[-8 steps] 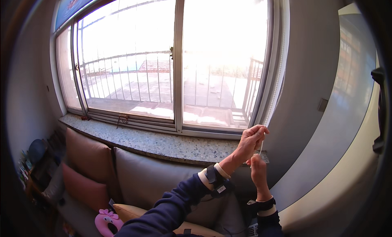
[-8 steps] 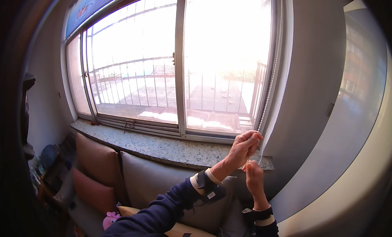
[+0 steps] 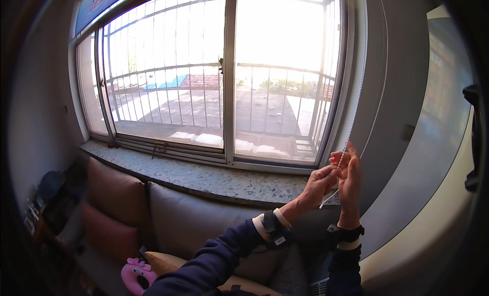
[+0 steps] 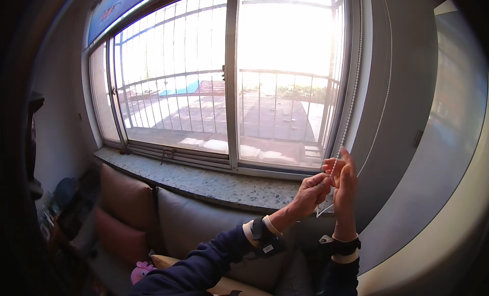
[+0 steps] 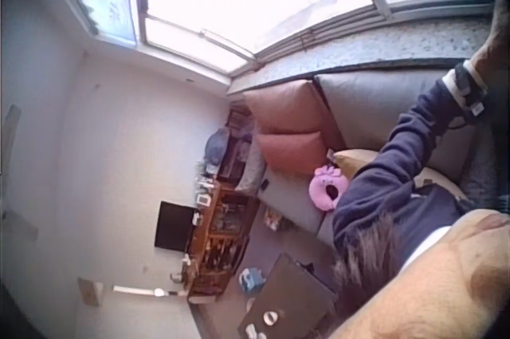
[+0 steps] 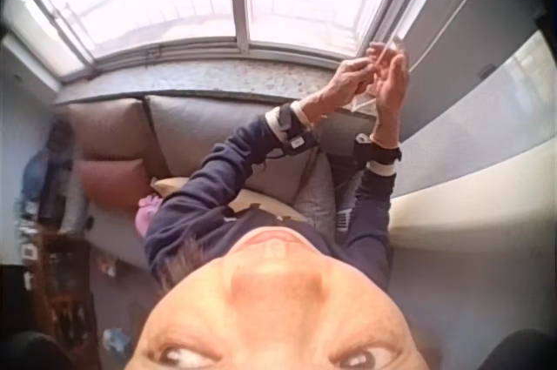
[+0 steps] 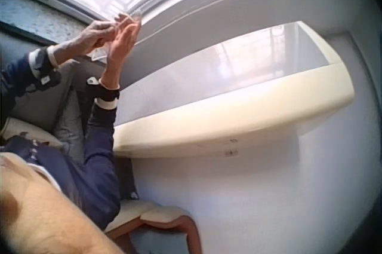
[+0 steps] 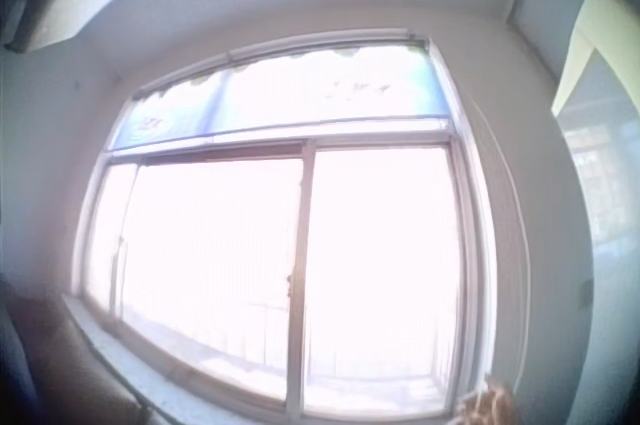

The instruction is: The person brushes a striped bedsheet with a hand brush, then walks to the living room to raise a window blind and open the window. They return to the bedroom and adjust the curtains.

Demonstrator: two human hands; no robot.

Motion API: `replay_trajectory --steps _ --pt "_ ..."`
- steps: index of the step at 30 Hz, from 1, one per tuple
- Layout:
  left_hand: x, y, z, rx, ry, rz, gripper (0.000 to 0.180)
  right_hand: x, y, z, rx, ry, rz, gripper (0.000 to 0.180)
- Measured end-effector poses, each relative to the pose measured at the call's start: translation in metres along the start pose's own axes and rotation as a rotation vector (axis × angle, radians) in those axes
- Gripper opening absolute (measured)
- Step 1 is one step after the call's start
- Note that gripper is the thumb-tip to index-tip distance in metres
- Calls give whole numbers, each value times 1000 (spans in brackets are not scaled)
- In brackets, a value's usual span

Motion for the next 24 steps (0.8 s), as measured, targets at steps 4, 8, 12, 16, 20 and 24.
replay_trajectory --steps 4,8,12,16,20,24 --pt "-27 -32 -13 156 -34 -43 21 23 4 -3 215 44 135 35" --pt "-45 -64 -33 149 -113 -194 26 -5 34 -12 -27 68 254 28" --pt "-53 -56 -45 225 -164 -287 46 -49 41 -22 -301 63 172 28" --pt "-34 -11 -30 203 -181 -98 57 -88 47 -22 -545 55 65 22" --pt "-20 6 -12 120 -136 29 42 -123 73 -15 -676 -105 99 16" --pt "-24 -8 -20 31 31 -67 27 -132 98 -19 -683 -251 328 22"
Point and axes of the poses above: each hand's wrist, its own x-axis towards the middle knuckle, its own z-axis out of the palm, y = z × x, the point moved 8 cm from there along x, towards the middle knuckle
